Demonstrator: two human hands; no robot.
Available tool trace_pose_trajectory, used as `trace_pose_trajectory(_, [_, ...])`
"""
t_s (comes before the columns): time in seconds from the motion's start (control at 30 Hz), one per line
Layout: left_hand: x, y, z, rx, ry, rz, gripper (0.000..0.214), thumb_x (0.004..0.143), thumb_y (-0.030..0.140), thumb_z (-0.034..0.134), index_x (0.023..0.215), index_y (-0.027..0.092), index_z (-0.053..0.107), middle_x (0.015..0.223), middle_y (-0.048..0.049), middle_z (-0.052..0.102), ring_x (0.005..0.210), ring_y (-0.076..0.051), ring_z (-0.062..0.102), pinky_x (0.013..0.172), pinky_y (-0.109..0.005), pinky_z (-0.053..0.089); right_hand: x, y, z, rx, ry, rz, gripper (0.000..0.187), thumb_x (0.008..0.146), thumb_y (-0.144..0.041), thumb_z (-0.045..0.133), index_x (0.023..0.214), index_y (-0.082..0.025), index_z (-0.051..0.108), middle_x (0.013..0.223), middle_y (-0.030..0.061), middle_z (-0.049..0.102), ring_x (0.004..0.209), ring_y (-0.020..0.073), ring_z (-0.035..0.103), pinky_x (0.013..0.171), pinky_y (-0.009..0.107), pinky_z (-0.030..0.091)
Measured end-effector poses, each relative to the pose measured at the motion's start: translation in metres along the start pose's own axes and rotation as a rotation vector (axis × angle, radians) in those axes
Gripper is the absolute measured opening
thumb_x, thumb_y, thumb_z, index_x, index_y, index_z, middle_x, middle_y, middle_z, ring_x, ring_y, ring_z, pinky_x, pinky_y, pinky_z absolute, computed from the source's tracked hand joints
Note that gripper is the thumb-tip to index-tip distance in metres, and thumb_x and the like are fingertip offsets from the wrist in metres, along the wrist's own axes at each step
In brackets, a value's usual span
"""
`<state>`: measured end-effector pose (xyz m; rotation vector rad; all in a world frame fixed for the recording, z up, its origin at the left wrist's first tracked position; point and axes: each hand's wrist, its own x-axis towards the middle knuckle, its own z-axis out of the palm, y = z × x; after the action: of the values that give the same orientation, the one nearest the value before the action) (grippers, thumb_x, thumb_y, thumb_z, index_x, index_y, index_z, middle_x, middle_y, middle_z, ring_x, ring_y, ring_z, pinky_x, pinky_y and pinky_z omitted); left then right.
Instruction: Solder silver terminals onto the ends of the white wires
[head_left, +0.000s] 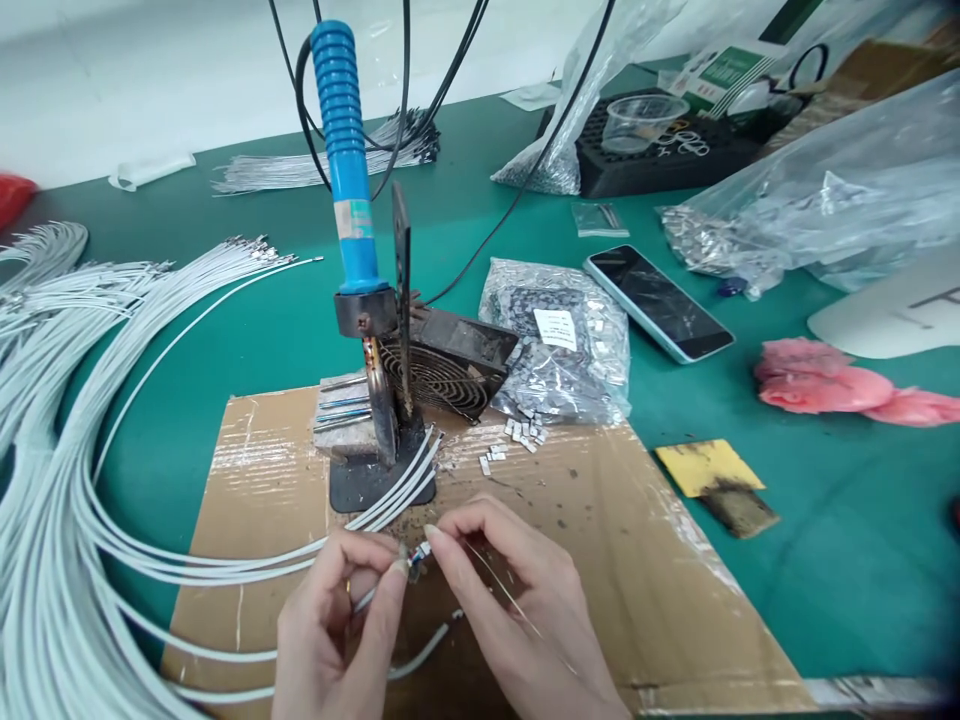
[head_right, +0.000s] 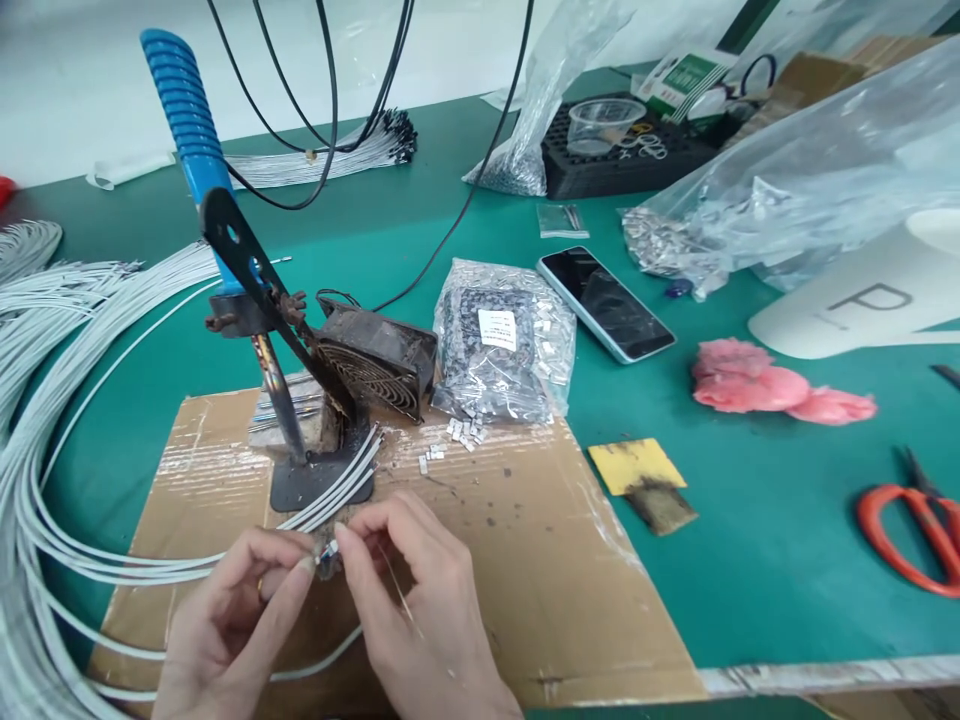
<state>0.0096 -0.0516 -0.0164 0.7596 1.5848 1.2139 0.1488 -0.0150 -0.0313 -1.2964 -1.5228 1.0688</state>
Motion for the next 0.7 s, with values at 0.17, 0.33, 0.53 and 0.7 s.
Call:
trace_pose_trajectory(0.17, [-0.0039, -0.0019, -0.002, 0.016, 0.003, 0.011, 0.031, 0.078, 0.048, 0.084, 0.074, 0.02, 0.071, 0.083, -0.0008, 0.073, 0.062, -0.009, 0.062, 0.055, -0.012, 0.045, -0.0014, -0.0001, -0.0003, 0.035, 0.02, 0.001, 0.024, 0.097, -0.027, 0.062, 0.073, -0.022, 0.063, 0.068, -0.0029, 0.06, 0.058, 0.0121, 0.055, 0.053, 0.02, 0.044])
trace_pose_trajectory(0.33, [-0.0064, 0.0004, -0.0012, -0.006, -0.017, 0.013, 0.03, 0.08, 0.047, 0.083, 0.075, 0.02, 0.07, 0.08, -0.0002, 0.072, 0.063, -0.009, 0.06, 0.056, -0.013, 0.044, -0.0021, -0.0015, 0.0015, 0.051, 0.038, 0.018, 0.026, 0.096, -0.029, 0.063, 0.071, -0.021, 0.063, 0.064, -0.0027, 0.058, 0.055, 0.0129, 0.052, 0.051, 0.022, 0.043])
trace_pose_trajectory(0.53, [-0.0056, -0.0028, -0.003, -0.036, -0.048, 0.036, 0.028, 0.082, 0.046, 0.083, 0.076, 0.021, 0.07, 0.079, 0.0019, 0.069, 0.061, -0.007, 0.054, 0.054, -0.012, 0.04, -0.0044, -0.001, 0.0025, 0.097, 0.039, 0.061, 0.025, 0.095, -0.029, 0.064, 0.071, -0.021, 0.063, 0.066, -0.0024, 0.06, 0.058, 0.0133, 0.054, 0.054, 0.022, 0.043])
trace_pose_trajectory(0.7, [-0.0061, -0.0022, -0.0031, -0.007, -0.039, -0.006, 0.03, 0.081, 0.046, 0.083, 0.076, 0.02, 0.07, 0.077, 0.0011, 0.069, 0.062, -0.009, 0.055, 0.056, -0.013, 0.042, -0.0059, -0.0009, 0.0024, 0.116, 0.049, 0.075, 0.025, 0.094, -0.029, 0.066, 0.071, -0.021, 0.065, 0.066, -0.002, 0.062, 0.06, 0.0134, 0.056, 0.055, 0.022, 0.043])
